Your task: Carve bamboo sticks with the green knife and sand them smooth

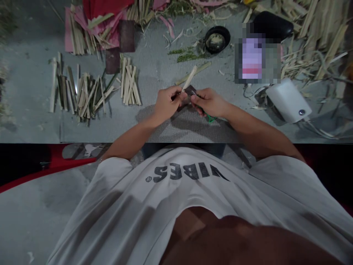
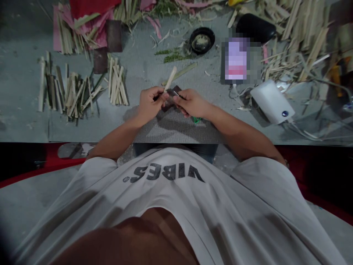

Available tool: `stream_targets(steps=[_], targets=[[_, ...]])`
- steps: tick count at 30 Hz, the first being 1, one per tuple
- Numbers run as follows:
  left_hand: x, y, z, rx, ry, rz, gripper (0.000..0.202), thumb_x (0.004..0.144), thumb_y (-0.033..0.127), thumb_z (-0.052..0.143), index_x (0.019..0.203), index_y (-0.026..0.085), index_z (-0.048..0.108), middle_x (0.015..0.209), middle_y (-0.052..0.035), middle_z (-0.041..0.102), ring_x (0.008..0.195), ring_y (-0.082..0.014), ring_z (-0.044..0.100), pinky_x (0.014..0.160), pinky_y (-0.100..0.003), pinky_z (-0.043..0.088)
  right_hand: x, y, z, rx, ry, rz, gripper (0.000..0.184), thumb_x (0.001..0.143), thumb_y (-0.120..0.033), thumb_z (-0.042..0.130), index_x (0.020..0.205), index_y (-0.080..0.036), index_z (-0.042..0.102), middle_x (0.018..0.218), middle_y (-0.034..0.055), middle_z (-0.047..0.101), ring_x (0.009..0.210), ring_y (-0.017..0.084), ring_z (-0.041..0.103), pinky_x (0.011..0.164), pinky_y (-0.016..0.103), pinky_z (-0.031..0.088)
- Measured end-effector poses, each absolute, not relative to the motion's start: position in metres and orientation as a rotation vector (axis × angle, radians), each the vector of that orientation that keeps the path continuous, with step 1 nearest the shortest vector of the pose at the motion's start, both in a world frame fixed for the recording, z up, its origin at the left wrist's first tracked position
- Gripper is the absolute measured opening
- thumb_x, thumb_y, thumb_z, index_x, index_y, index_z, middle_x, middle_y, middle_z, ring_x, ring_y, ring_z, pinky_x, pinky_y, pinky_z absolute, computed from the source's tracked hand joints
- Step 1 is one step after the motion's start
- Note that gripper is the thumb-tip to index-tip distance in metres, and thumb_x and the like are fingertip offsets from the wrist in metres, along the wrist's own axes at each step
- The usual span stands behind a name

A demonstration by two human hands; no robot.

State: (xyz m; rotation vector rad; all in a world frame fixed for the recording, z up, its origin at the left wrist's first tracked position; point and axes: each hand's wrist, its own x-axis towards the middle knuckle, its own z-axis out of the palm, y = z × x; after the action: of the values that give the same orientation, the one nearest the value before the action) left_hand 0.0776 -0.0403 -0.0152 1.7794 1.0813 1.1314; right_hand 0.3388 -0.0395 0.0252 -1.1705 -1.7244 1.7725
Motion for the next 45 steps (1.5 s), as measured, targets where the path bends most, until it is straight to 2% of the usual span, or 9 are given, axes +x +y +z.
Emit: stream_targets(steps=[8, 11, 14, 20, 25, 30, 35, 40, 45], targets=[[0.079, -0.042, -0.014, 1.755, 1.094, 1.144, 0.054, 0.122, 0.076, 0.077, 0.097, 0.028, 0.077, 0.066, 0.0030, 0.068, 0.057, -0.0161, 0.065, 0.064, -0.034, 0.050, 0.334, -0.047, 0.030, -1.187, -1.792, 1.812, 0.061, 0.138, -0.060, 0.077, 0.091, -0.023, 0.065, 0.063, -0.0027, 0.062, 0.048, 0.012, 0.060, 0.044, 0.021, 0.048], [0.081, -0.042, -0.013, 1.737, 1.131, 1.125, 0.057, 0.120, 0.081, 0.076, 0.097, 0.029, 0.076, 0.066, 0.0025, 0.068, 0.059, -0.0171, 0.064, 0.066, -0.036, 0.050, 0.334, -0.047, 0.033, -1.188, -1.774, 1.758, 0.064, 0.138, -0.063, 0.076, 0.089, -0.024, 0.064, 0.062, -0.0028, 0.061, 0.049, 0.012, 0.058, 0.045, 0.022, 0.048], [0.082, -0.042, -0.012, 1.730, 1.151, 1.106, 0.065, 0.118, 0.091, 0.072, 0.095, 0.030, 0.074, 0.064, 0.0026, 0.066, 0.058, -0.0169, 0.062, 0.065, -0.036, 0.049, 0.334, -0.047, 0.033, -1.180, -1.761, 1.736, 0.067, 0.135, -0.070, 0.079, 0.088, -0.025, 0.063, 0.062, -0.0025, 0.060, 0.049, 0.013, 0.058, 0.044, 0.022, 0.049], [0.085, -0.047, -0.004, 1.704, 1.158, 1.131, 0.083, 0.114, 0.108, 0.061, 0.090, 0.030, 0.073, 0.061, 0.0016, 0.063, 0.055, -0.0170, 0.060, 0.062, -0.036, 0.050, 0.333, -0.048, 0.036, -1.151, -1.796, 1.798, 0.063, 0.135, -0.062, 0.081, 0.088, -0.024, 0.066, 0.061, -0.0019, 0.060, 0.049, 0.013, 0.057, 0.043, 0.022, 0.047], [0.087, -0.042, -0.006, 1.632, 1.138, 1.164, 0.087, 0.113, 0.111, 0.058, 0.088, 0.029, 0.076, 0.064, 0.0002, 0.063, 0.057, -0.0181, 0.063, 0.062, -0.038, 0.053, 0.336, -0.044, 0.038, -1.141, -1.742, 1.736, 0.072, 0.132, -0.081, 0.078, 0.089, -0.025, 0.063, 0.062, -0.0017, 0.060, 0.050, 0.013, 0.057, 0.043, 0.023, 0.045], [0.081, -0.027, -0.020, 1.544, 1.113, 1.138, 0.090, 0.104, 0.118, 0.065, 0.095, 0.031, 0.088, 0.083, -0.0048, 0.073, 0.070, -0.0215, 0.072, 0.062, -0.040, 0.059, 0.338, -0.042, 0.037, -1.143, -1.808, 1.636, 0.079, 0.130, -0.092, 0.070, 0.087, -0.026, 0.060, 0.064, -0.0009, 0.061, 0.051, 0.014, 0.057, 0.045, 0.026, 0.043], [0.078, -0.024, -0.023, 1.487, 1.040, 1.069, 0.087, 0.095, 0.118, 0.077, 0.102, 0.032, 0.086, 0.072, 0.0012, 0.059, 0.056, -0.0167, 0.058, 0.051, -0.037, 0.051, 0.341, -0.041, 0.038, -1.143, -1.879, 1.554, 0.073, 0.137, -0.080, 0.068, 0.088, -0.026, 0.060, 0.063, -0.0011, 0.063, 0.055, 0.013, 0.058, 0.050, 0.026, 0.044], [0.082, -0.030, -0.018, 1.419, 0.936, 1.018, 0.085, 0.096, 0.114, 0.083, 0.101, 0.029, 0.076, 0.074, 0.0020, 0.069, 0.056, -0.0150, 0.066, 0.049, -0.032, 0.055, 0.342, -0.042, 0.042, -1.164, -1.910, 1.487, 0.066, 0.139, -0.066, 0.073, 0.088, -0.025, 0.063, 0.065, 0.0005, 0.065, 0.060, 0.014, 0.058, 0.053, 0.026, 0.043], [0.079, -0.023, -0.026, 1.400, 1.001, 1.147, 0.081, 0.100, 0.109, 0.086, 0.111, 0.029, 0.081, 0.082, -0.0007, 0.077, 0.059, -0.0163, 0.073, 0.048, -0.032, 0.056, 0.342, -0.040, 0.044, -1.164, -1.845, 1.495, 0.052, 0.128, -0.063, 0.092, 0.099, -0.026, 0.070, 0.073, -0.0014, 0.070, 0.055, 0.015, 0.059, 0.049, 0.029, 0.045]])
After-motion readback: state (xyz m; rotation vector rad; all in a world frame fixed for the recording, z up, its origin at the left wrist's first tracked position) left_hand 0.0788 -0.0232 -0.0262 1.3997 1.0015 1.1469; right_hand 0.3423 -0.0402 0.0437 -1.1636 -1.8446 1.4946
